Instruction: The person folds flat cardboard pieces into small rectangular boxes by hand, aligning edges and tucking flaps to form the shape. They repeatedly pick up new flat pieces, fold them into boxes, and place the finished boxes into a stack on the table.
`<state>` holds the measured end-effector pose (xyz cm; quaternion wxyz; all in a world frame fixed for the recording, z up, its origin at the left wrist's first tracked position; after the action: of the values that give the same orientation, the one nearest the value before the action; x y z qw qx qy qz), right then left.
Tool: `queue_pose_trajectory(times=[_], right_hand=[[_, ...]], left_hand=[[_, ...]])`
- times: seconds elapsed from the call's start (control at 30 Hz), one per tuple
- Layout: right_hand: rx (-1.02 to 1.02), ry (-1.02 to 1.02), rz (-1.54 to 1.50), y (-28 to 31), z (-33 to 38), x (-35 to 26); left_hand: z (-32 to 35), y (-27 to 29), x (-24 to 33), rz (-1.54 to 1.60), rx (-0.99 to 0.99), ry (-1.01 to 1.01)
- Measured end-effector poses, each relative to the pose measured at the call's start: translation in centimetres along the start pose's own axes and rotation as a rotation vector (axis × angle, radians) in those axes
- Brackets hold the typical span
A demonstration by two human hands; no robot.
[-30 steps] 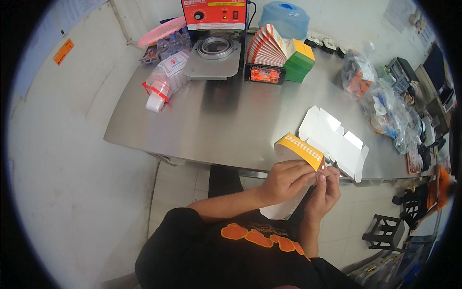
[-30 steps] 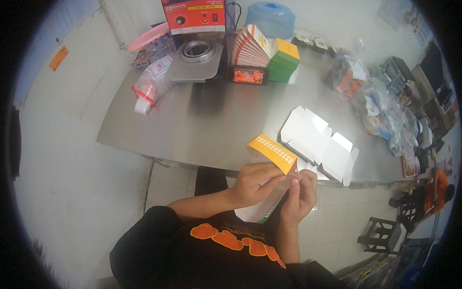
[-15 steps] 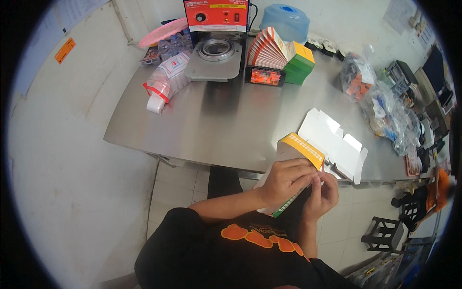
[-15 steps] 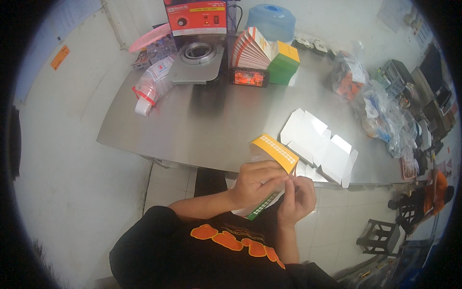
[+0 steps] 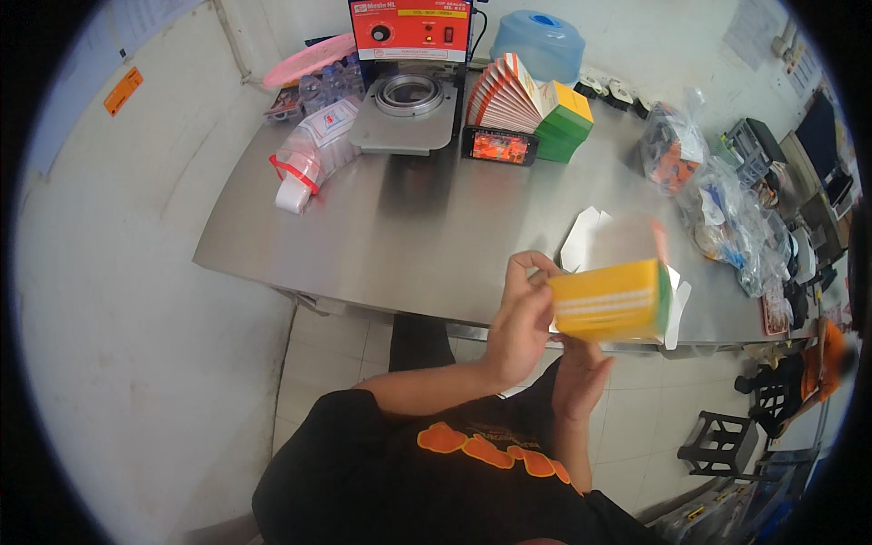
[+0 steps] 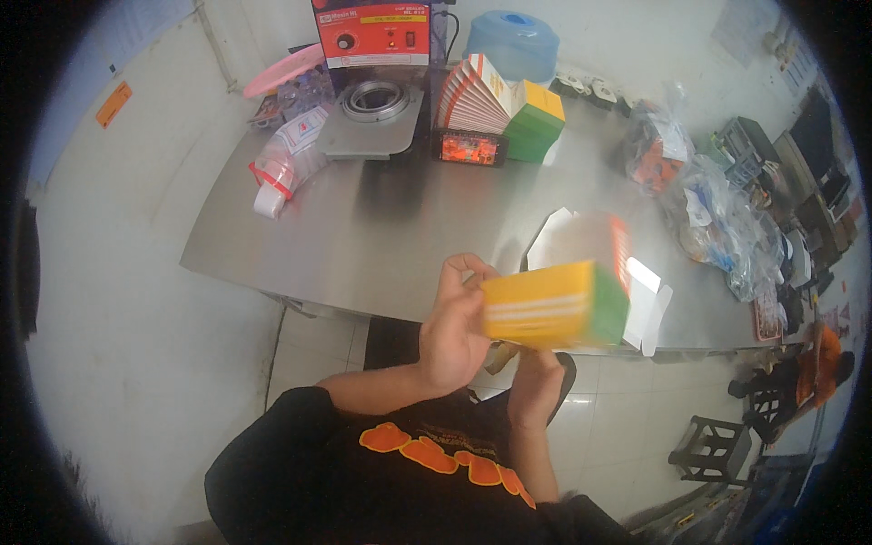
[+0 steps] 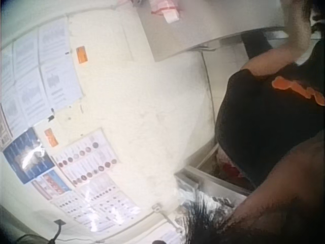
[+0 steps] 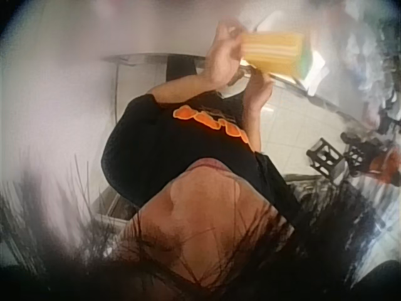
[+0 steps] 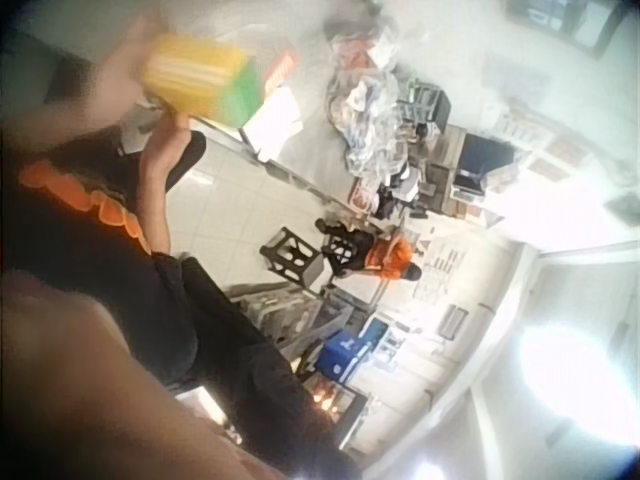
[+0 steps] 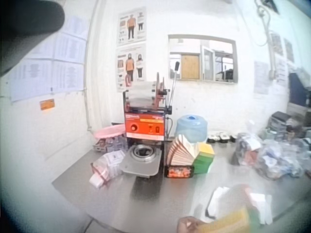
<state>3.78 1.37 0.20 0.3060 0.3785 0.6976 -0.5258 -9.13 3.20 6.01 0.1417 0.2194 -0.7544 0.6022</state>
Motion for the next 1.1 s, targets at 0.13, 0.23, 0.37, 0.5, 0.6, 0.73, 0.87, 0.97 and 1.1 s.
queue_pose_trajectory(times=[0.13, 0.23, 0.37, 0.5, 0.6, 0.73, 0.87, 0.97, 1.1], right_hand=[[-0.262, -0.041, -0.510, 3.0, 0.1, 0.4], [-0.104, -0.037, -0.480, 3.8, 0.2, -1.2], [0.144, 0.064, -0.084, 3.7, -0.2, -2.2], [0.328, 0.079, 0.320, 0.8, -0.3, -1.3], [0.244, 0.260, 0.512, 0.5, -0.6, -0.4], [0.132, 0.191, 0.453, 2.6, 0.0, 0.2], [0.055, 0.074, -0.113, 5.0, -1.2, 0.3], [0.106, 0.062, 0.164, 3.8, -2.1, 0.2], [0.024, 0.160, 0.637, 0.6, -2.7, 0.8]], left_hand=[[-0.7, 3.8, -0.6, -0.063, -0.033, 0.236], [-1.1, 4.0, -0.5, -0.354, -0.091, 0.135], [-1.1, 3.5, 1.5, -0.872, -0.452, -0.206], [-0.6, 3.8, -1.2, -0.972, -0.403, -0.027], [-0.3, 4.4, -2.1, -0.455, -0.125, 0.314], [0.2, 7.8, -4.1, -0.497, -0.337, 0.055], [0.1, 4.4, -1.6, -1.231, -0.711, -0.276], [-0.2, 5.8, -1.7, -1.177, -0.629, -0.195], [0.0, 7.8, -2.5, -0.942, -0.372, -0.131]])
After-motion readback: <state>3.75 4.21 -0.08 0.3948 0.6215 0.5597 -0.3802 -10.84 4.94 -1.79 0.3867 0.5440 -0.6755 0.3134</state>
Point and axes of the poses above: each hand's wrist, its own z-axis away from the middle knuckle, its own y-axis out of the back of the hand, x = y × z, the point moved 1 cm from there along -z, towards the middle knuckle, and after that the axes turned 5 degrees about -x, right-handed, at the moved point
